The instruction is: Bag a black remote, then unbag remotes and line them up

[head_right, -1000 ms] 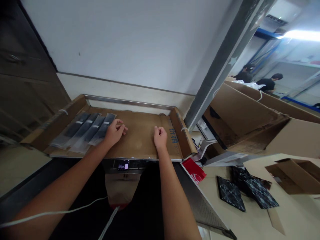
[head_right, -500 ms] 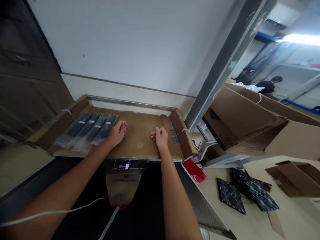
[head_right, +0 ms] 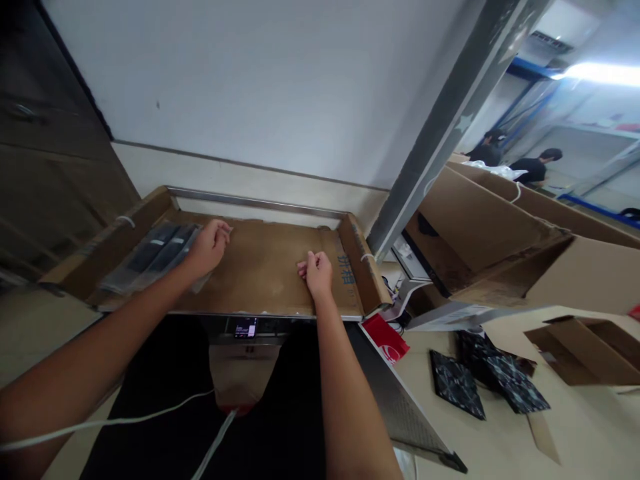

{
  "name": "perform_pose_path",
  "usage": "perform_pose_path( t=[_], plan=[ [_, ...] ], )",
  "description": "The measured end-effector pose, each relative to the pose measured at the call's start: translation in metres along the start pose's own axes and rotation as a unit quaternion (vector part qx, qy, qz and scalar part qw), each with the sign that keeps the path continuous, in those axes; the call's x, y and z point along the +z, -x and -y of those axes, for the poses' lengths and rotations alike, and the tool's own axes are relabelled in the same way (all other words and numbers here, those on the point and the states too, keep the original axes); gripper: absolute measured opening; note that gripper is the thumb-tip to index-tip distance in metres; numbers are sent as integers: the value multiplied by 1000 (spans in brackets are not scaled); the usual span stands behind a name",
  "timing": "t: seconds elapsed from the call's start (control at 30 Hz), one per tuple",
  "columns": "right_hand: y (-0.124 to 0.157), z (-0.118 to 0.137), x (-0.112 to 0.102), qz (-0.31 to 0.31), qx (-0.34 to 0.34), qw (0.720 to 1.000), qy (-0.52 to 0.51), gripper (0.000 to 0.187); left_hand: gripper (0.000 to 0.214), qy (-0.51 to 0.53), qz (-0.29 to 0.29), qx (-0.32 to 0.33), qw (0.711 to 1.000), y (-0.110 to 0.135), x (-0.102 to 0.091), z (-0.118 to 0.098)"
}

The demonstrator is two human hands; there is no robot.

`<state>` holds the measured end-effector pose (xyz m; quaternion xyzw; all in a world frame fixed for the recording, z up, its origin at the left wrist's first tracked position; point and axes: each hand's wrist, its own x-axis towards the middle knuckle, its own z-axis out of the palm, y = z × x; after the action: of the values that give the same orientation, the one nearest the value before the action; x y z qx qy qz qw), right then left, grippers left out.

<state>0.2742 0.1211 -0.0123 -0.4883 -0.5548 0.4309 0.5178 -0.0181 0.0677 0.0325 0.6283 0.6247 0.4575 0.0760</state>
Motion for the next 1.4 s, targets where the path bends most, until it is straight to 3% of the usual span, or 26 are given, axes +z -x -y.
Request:
perform_pose_path(
  t=[0.1,0.2,0.33,0.47,0.6,0.77,0.97,1.03,1.13,1.27,1.4],
  plan=[
    [0,0,1,-3,0,1000,6,37,24,-76,-7,-36,996,-10,-15,4],
    [0,0,1,-5,6,1000,3,38,26,-186,-6,-76,980,-5,-19,10],
    [-1,0,0,-5,10,1000,10,37,43,-310,23,-112,944,17,-9,12],
    [-1,0,-1,-4,11,1000,18,35,51,-345,33,-112,931,24,4,2],
    [-2,-2,0,-6,9,1000,21,35,54,-313,92,-146,934,12,14,-12],
    [-3,-4,-1,3,16,999,35,35,56,-261,197,-140,934,3,33,-26],
    [1,9,3,47,-46,990,128,44,55,-172,236,-117,949,2,47,-51],
    [6,17,8,81,-33,991,96,47,49,-97,269,-113,952,4,47,-64],
    [13,33,18,133,41,990,-3,47,33,9,324,-107,940,10,43,-83],
    [20,58,24,113,59,990,-58,49,31,80,306,-62,947,19,38,-95],
    [18,83,22,133,16,991,10,51,32,119,263,-19,957,16,34,-94]
  ],
)
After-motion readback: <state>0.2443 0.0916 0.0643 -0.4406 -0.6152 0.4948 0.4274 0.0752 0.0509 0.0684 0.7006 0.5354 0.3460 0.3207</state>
